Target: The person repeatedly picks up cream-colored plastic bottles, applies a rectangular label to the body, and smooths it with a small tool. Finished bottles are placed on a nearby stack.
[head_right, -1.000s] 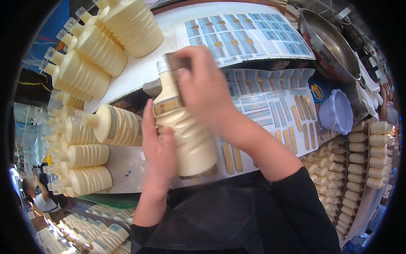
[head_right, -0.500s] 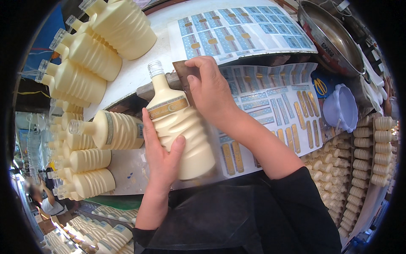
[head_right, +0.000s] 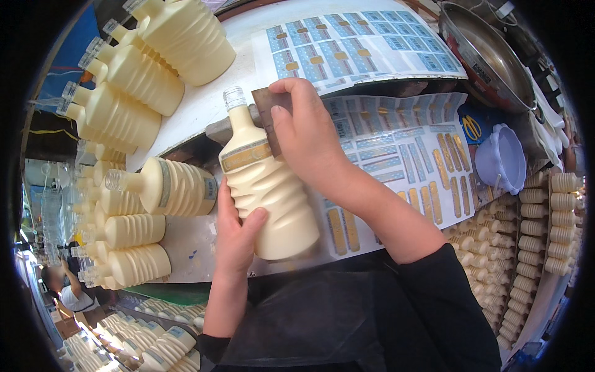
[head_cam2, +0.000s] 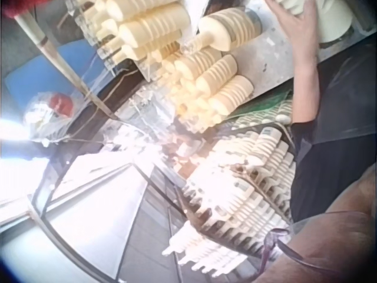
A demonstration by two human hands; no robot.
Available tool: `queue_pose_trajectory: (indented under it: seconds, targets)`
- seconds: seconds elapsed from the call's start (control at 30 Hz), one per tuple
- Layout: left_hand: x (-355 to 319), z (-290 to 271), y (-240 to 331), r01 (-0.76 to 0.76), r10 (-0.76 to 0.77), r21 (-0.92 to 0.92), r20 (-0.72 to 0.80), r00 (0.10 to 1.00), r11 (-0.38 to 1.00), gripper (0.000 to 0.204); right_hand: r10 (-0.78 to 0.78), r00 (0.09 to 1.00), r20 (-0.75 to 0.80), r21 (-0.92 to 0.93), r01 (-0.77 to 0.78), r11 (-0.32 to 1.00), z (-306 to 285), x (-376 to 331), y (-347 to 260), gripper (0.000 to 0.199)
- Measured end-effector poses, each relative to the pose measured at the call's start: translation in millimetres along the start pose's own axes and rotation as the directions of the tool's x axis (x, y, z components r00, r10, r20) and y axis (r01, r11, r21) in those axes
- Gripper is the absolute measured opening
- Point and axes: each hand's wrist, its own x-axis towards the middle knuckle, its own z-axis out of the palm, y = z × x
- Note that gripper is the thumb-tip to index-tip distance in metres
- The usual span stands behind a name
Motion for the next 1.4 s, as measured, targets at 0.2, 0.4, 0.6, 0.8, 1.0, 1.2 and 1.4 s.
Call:
queue_pose_trajectory:
  seconds: [0.2, 0.4, 0.6, 0.8, 1.0, 1.2, 1.4]
  targets:
    - [-7, 14, 13, -0.105, 0.137, 0.369, -0.062, 0.989, 0.924, 0.094, -0.188, 0.981, 0.049, -0.208, 0.194, 0.959, 16, 4, -28, 0.030]
    - [-11, 23, 26, -0.081, 0.141, 0.465, -0.094, 0.986, 0.882, 0.089, -0.256, 0.958, 0.127, -0.334, 0.284, 0.899, 35, 6, -44, 0.028]
    - [-7, 20, 20, -0.094, 0.159, 0.566, -0.067, 0.985, 0.819, 0.093, -0.268, 0.928, 0.259, -0.548, 0.369, 0.751, 61, 3, -61, 0.029]
    - [-9, 17, 16, -0.033, 0.104, 0.522, -0.108, 0.989, 0.852, 0.100, -0.309, 0.900, 0.306, -0.515, 0.430, 0.741, 59, 1, -55, 0.030]
    - [-4, 12, 4, -0.227, 0.298, 0.644, -0.002, 0.955, 0.731, 0.106, -0.242, 0.966, 0.092, -0.345, 0.259, 0.902, 7, 9, -18, 0.028]
    - [5, -1, -14, -0.274, 0.293, 0.367, 0.005, 0.956, 0.889, 0.111, -0.280, 0.960, 0.001, -0.178, 0.275, 0.945, 1, 3, 19, 0.030]
    - [5, 2, -12, -0.207, 0.207, 0.108, 0.010, 0.978, 0.972, 0.115, -0.304, 0.952, -0.041, -0.165, 0.293, 0.942, 0, 4, 34, 0.031]
